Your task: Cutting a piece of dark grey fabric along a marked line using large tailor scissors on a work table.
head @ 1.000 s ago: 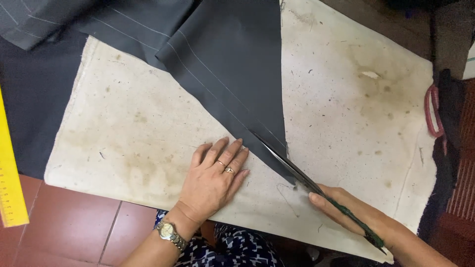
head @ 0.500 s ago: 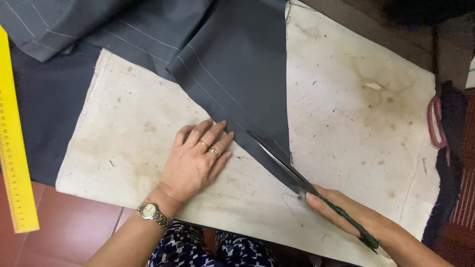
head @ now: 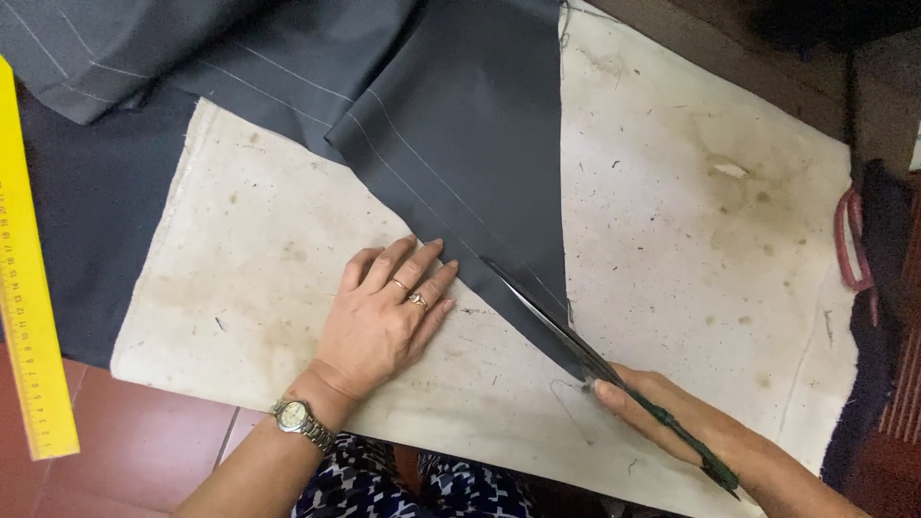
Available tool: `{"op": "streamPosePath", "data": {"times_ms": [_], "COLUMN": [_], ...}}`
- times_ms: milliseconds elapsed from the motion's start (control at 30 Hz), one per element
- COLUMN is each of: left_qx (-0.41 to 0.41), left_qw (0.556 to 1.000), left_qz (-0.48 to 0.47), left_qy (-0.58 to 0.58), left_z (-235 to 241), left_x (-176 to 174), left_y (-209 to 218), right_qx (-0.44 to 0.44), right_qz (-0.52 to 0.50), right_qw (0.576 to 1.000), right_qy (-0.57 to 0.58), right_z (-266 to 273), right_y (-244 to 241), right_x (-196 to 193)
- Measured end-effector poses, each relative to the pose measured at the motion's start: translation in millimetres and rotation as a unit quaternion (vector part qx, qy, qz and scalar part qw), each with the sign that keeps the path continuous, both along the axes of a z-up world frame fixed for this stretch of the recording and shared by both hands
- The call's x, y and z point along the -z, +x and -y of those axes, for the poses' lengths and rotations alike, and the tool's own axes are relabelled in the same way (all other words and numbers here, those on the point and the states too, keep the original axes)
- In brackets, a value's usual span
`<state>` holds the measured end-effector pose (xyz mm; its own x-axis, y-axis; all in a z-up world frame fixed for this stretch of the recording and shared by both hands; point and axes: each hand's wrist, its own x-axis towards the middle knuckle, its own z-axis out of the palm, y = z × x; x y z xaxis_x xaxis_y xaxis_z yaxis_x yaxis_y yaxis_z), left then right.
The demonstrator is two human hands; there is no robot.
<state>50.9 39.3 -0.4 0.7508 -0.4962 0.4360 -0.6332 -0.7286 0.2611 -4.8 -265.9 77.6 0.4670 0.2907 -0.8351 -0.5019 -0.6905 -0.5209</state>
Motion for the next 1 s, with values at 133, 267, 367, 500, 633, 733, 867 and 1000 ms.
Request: {"op": "streamPosePath", "data": {"times_ms": [133, 267, 367, 500, 633, 733, 867, 1000], "left_qx": [-0.006, -0.012, -0.014, -0.012, -0.013, -0.012, -0.012, -0.012], "left_qw": [1.000, 1.000, 1.000, 1.000, 1.000, 1.000, 1.000, 1.000], "left_qz": [0.000, 0.001, 0.004, -0.001, -0.002, -0.001, 0.001, -0.002], "left_qy": [0.004, -0.010, -0.012, -0.014, -0.018, -0.022, -0.021, -0.022], "left_z": [0.5, 0.8, 0.8, -0.1, -0.2, -0.4, -0.2, -0.2], "left_x": [0.0, 1.0, 1.0, 1.0, 0.3, 0.7, -1.0, 1.3], "left_y": [0.1, 0.1, 0.2, 0.3, 0.1, 0.7, 0.5, 0.6], "right_qx": [0.014, 0.024, 0.019, 0.089, -0.022, 0.002, 0.089, -0.020], "right_qz": [-0.012, -0.081, -0.082, -0.104, -0.014, -0.017, -0.115, -0.061], "right_qw": [1.000, 0.994, 0.988, 0.972, 0.999, 1.000, 0.969, 0.995], "right_qy": [-0.019, -0.068, -0.130, -0.189, -0.026, -0.010, -0.198, -0.071], "right_z": [-1.8, -13.0, -27.4, -34.5, -19.2, -37.5, -58.3, -25.0], "right_y": [2.2, 14.8, 23.0, 24.9, 19.9, 30.1, 36.3, 23.8], "right_x": [-1.3, -23.9, -39.3, -31.5, -1.5, -23.0, -52.3, -4.7]}}
